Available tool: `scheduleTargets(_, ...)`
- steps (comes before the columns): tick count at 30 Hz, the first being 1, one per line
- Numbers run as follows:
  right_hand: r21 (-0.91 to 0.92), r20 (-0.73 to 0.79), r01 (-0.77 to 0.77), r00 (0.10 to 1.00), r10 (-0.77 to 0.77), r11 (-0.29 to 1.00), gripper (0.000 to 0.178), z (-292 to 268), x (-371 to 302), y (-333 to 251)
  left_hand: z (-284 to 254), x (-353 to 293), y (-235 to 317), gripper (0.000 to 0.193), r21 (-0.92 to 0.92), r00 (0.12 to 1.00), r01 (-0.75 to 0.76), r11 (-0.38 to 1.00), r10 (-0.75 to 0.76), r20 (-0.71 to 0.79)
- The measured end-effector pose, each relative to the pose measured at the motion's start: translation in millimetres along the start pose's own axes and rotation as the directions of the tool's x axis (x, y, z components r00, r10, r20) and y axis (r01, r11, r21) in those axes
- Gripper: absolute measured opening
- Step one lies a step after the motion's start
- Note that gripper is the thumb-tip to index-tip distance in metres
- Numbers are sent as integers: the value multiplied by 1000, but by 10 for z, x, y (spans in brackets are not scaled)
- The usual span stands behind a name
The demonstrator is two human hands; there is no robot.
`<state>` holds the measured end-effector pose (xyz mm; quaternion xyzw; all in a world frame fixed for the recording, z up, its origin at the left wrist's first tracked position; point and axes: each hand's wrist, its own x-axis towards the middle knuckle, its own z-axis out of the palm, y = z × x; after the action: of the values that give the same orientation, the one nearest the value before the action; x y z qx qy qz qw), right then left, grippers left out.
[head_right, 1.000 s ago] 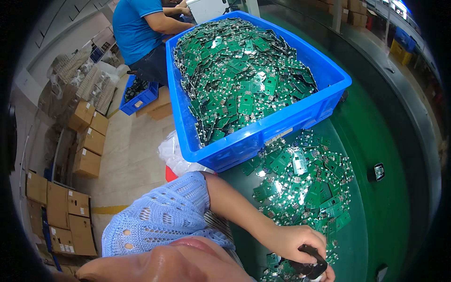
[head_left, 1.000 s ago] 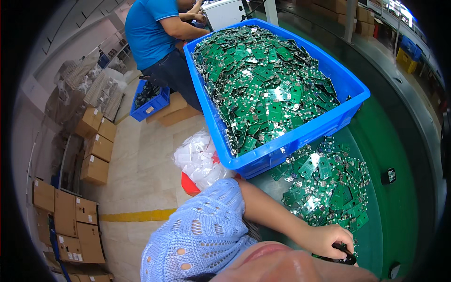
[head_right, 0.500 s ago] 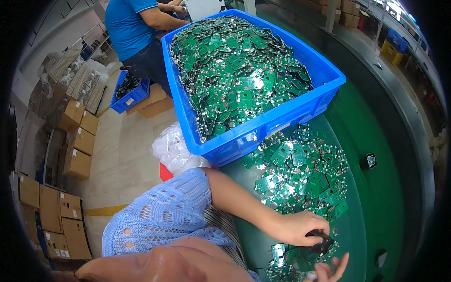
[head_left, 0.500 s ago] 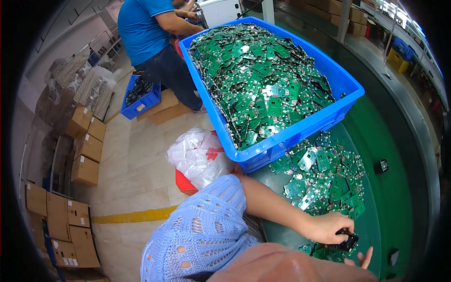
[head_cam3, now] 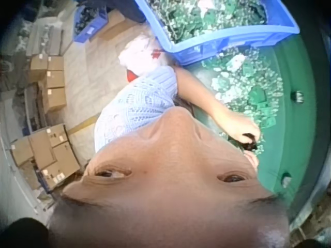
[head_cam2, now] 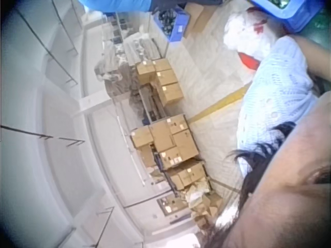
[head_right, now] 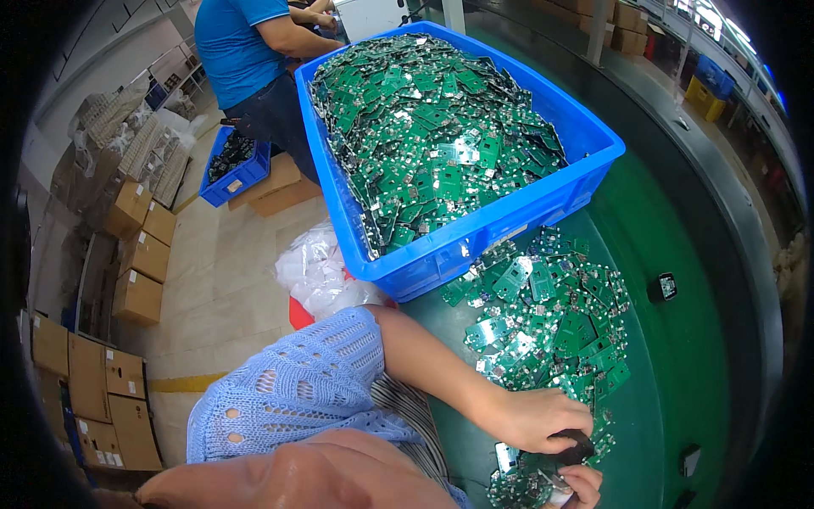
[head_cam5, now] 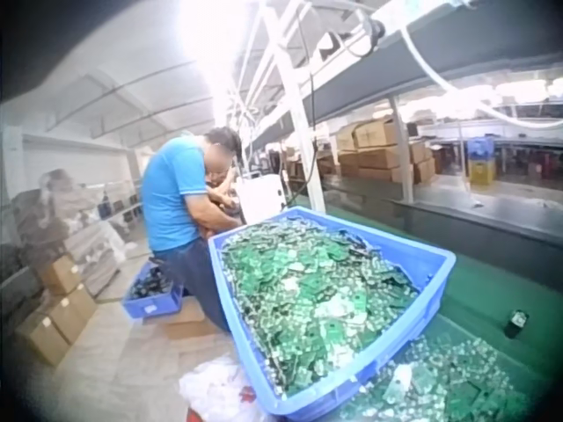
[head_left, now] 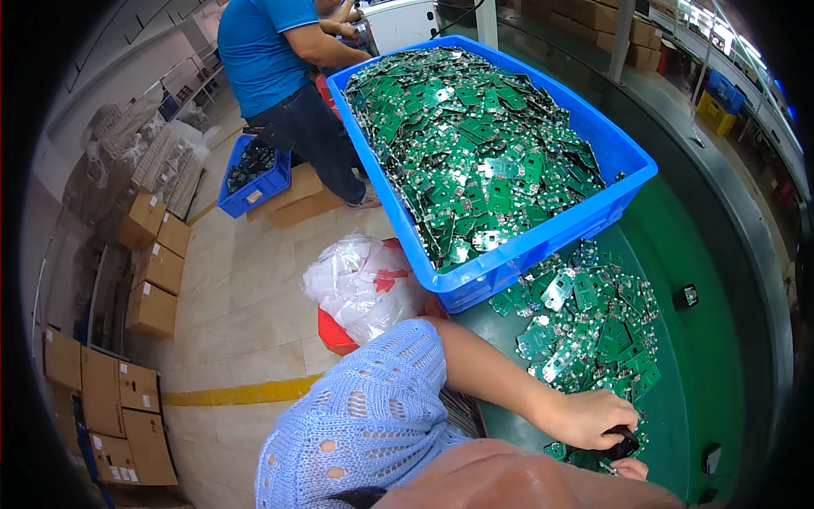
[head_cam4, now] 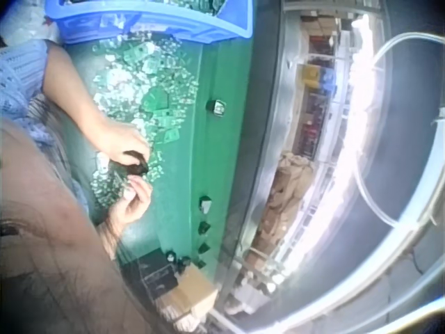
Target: Assembling green circuit boards into small black plastic housings and applying white adhesive or sealant.
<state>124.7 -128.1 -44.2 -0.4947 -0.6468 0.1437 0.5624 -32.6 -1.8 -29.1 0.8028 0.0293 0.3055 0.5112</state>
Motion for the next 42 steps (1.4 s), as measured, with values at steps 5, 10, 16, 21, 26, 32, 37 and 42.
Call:
scheduleTargets(5,134,44,13,999,-19,991,30,-363,-420,300,-46,0,25,18,70,999,-3,998,1,38)
scheduleTargets(10,485,-119,-408,846,520,773,33,-339,49,179,0,-28,22,22,-76,999,-35,996,37,31)
scheduleTargets(16,421,-328,-487,704,630,765,26,-210,272,-203,-81,22,104,30,-206,974,-26,978,71,214)
scheduleTargets(21,469,-418,-538,563,713,700,24,263,321,-905,-7,-17,20,23,-251,968,-25,968,86,235)
scheduleTargets(26,507,-361,-438,675,644,743,25,0,-91,-658,-71,-9,31,15,-167,972,144,975,-108,210)
scheduleTargets(32,470,-312,-386,768,559,794,27,-683,-1013,36,-73,11,-9,19,-83,985,138,987,-128,115)
scheduleTargets(37,405,-302,-354,818,489,843,30,-678,-1208,160,-91,30,35,23,-120,988,132,984,-122,89)
scheduleTargets(42,367,-216,-306,891,400,878,33,-504,-518,556,-63,-20,-15,18,-55,992,111,992,-107,64)
